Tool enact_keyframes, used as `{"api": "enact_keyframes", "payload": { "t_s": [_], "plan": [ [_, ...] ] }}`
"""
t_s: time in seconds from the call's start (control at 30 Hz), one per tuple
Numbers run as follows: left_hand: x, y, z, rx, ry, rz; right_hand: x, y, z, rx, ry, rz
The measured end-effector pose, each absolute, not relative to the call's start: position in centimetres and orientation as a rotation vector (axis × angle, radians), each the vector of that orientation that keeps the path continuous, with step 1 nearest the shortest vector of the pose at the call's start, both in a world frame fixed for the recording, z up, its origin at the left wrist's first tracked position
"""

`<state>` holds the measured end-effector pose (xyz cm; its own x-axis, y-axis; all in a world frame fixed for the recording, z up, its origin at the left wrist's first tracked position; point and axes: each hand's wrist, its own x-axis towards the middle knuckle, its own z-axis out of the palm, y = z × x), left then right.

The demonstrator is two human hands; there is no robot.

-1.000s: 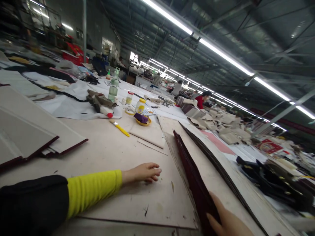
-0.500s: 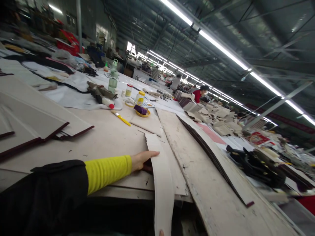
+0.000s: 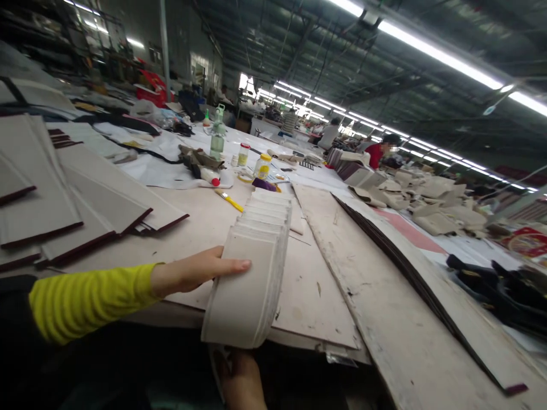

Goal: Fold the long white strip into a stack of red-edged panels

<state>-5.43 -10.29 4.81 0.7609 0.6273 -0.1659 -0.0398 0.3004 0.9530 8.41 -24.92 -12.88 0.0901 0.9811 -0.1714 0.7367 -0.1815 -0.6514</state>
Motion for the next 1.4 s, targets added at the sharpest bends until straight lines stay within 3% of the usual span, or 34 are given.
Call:
{"api": "enact_keyframes", "payload": {
  "t_s": [0.13, 0.2, 0.27, 0.4, 0.67, 0.9, 1.13, 1.4],
  "plan": [
    [-8.6, -9.6, 1.4, 1.297, 0.717, 0.368, 6.4, -25.6, -9.2, -1.618, -2.053, 1.245],
    [-9.4, -9.5, 0.2, 1.34, 0.713, 0.341, 6.4, -25.7, -5.9, -1.243, -2.181, 1.261],
    [-9.5, -9.5, -0.2, 1.387, 0.693, 0.34, 7.0, -25.0, -2.4, -0.964, -2.181, 1.035],
    [-9.4, -9.6, 0.7, 1.509, 0.712, 0.328, 8.4, -21.5, 1.3, -1.116, -2.014, 0.467],
    [-11.6, -8.0, 1.0, 2.047, 1.107, 0.227, 8.0, -17.6, -2.5, -1.208, -2.053, 0.349],
    [-10.5, -6.7, 2.5, 1.998, 1.022, 0.338, 8.1, -17.9, -2.1, -1.214, -2.076, 0.342],
    [-10.4, -6.4, 4.0, 2.295, 1.166, 0.195, 8.1, -17.9, -2.1, -1.213, -2.069, 0.332],
    [-11.8, -8.3, 1.6, 1.789, 1.02, -0.174, 7.7, -18.7, -2.4, -1.452, -1.897, 0.222]
  ]
}}
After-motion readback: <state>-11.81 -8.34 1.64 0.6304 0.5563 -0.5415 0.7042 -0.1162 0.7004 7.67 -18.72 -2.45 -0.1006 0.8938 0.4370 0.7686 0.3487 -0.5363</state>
